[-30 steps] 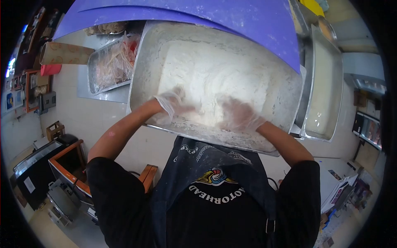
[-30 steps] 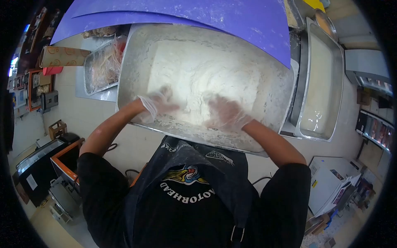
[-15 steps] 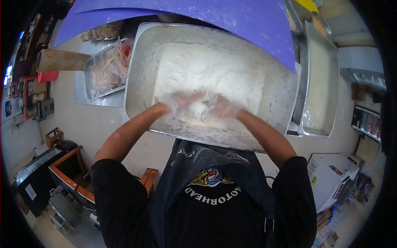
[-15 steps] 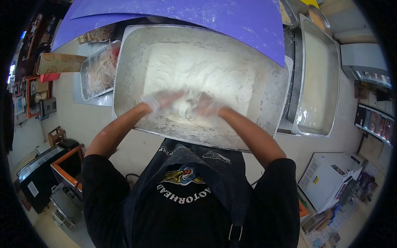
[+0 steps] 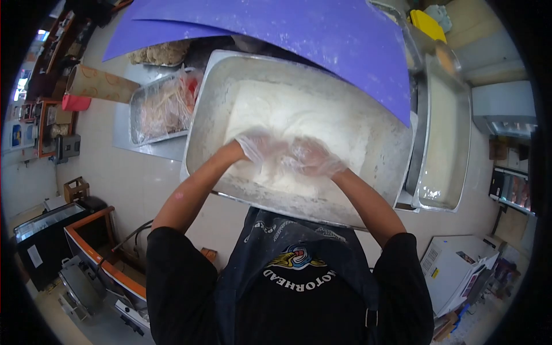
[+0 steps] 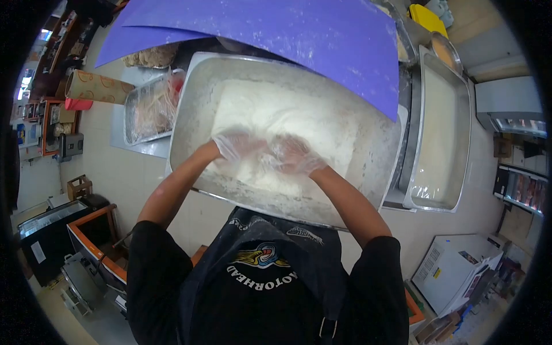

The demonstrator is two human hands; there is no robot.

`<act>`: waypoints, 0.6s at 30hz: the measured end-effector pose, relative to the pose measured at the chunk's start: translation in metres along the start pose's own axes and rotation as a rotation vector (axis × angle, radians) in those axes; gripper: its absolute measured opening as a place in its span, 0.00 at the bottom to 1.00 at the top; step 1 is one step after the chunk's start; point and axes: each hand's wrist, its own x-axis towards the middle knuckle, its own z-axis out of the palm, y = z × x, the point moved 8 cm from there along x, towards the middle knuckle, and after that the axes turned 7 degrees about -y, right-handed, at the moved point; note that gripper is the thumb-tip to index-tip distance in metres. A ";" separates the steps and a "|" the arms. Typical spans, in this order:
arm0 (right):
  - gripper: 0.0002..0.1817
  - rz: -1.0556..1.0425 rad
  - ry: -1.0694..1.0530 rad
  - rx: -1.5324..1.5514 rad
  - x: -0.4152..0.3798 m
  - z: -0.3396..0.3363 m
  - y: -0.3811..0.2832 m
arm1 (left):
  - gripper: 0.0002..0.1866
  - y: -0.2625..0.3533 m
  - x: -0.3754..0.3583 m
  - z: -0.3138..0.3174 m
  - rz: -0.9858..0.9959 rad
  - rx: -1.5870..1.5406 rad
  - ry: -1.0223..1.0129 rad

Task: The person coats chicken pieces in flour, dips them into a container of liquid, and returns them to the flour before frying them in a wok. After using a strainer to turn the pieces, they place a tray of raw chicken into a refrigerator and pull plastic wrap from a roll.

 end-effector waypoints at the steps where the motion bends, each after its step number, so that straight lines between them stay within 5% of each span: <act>1: 0.35 0.078 -0.196 0.123 0.005 -0.003 0.009 | 0.34 0.008 -0.010 -0.007 -0.093 0.028 -0.018; 3: 0.38 0.235 -0.596 0.377 0.003 -0.025 0.010 | 0.36 0.015 -0.030 -0.014 -0.283 0.073 -0.058; 6: 0.40 0.162 -0.359 0.230 -0.004 -0.051 0.005 | 0.48 0.021 -0.040 -0.022 -0.027 0.415 0.216; 9: 0.37 0.042 -0.145 -0.043 -0.027 0.000 -0.026 | 0.48 0.012 -0.011 0.038 0.164 0.353 0.181; 12: 0.34 0.218 -0.358 -0.192 -0.018 0.037 -0.023 | 0.40 0.016 0.010 0.058 -0.026 0.320 0.043; 18: 0.28 0.278 -0.238 -0.315 -0.009 0.038 -0.026 | 0.30 0.005 0.015 0.052 -0.073 0.307 -0.046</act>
